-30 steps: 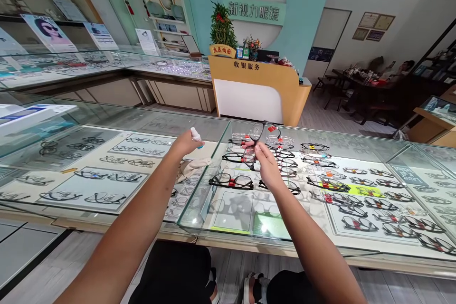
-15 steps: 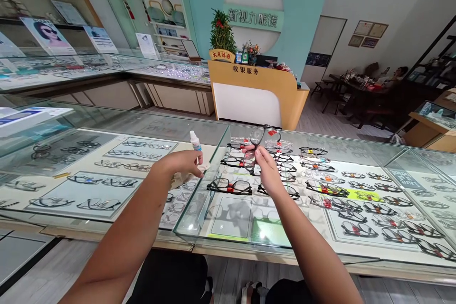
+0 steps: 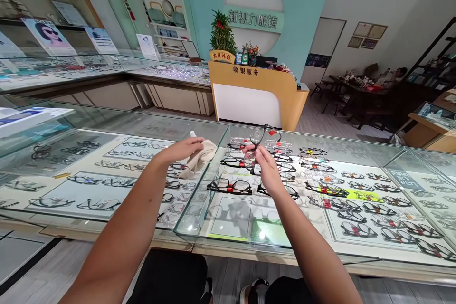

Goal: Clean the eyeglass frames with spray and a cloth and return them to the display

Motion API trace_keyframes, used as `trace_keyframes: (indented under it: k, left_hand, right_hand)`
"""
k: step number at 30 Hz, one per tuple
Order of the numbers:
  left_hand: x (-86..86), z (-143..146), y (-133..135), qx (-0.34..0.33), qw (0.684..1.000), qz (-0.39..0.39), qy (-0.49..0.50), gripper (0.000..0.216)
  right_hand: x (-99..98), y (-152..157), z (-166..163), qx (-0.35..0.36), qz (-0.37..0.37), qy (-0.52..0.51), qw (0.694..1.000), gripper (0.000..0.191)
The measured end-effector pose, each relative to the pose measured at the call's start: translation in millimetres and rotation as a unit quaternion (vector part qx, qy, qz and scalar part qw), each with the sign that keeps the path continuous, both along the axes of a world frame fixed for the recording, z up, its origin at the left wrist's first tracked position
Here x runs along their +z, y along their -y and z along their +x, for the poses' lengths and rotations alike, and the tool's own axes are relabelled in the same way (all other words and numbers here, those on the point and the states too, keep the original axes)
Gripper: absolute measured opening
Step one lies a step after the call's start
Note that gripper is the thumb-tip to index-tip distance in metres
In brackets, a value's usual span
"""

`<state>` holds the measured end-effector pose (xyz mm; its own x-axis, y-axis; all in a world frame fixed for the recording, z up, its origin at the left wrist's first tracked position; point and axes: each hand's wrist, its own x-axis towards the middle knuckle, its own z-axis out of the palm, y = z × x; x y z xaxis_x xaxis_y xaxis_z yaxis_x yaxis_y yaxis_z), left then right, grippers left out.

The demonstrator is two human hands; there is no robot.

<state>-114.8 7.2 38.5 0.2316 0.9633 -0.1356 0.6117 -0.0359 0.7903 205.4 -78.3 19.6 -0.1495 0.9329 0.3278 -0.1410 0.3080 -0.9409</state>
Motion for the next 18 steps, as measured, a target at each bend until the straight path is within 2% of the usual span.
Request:
trace_keyframes:
  k: [2,4,5,8,11,18]
  left_hand:
    - [3.3,8.8,2.6,0.063,0.991,-0.003,0.117,0.038]
    - [4.5,21.1,6.3,0.129,0.968,-0.018,0.215,0.052]
    - [4.8,27.9,8.8,0.141,0.956,-0.024,0.257,0.057]
    - [6.9,48.3,18.3,0.087,0.931,-0.028,0.354,0.061]
    - [9.7,65.6,28.1,0.03,0.919,-0.026,0.392,0.056]
    - [3.6,92.7,40.2,0.015,0.902,-0.047,0.428,0.059]
  right_hand:
    - [0.8,0.2,0.0,-0.004,-0.001,0.003,1.0,0.037]
    - [1.8,0.5,0.0,-0.008,-0.001,0.008,1.0,0.039]
    - [2.4,0.7,0.0,-0.008,-0.001,0.01,1.0,0.039]
    - [5.4,2.4,-0.1,0.0,-0.003,0.01,1.0,0.039]
    - [9.9,5.8,-0.9,0.026,-0.007,0.001,1.0,0.035]
    - [15.5,13.2,-2.7,0.083,-0.02,0.007,0.996,0.036]
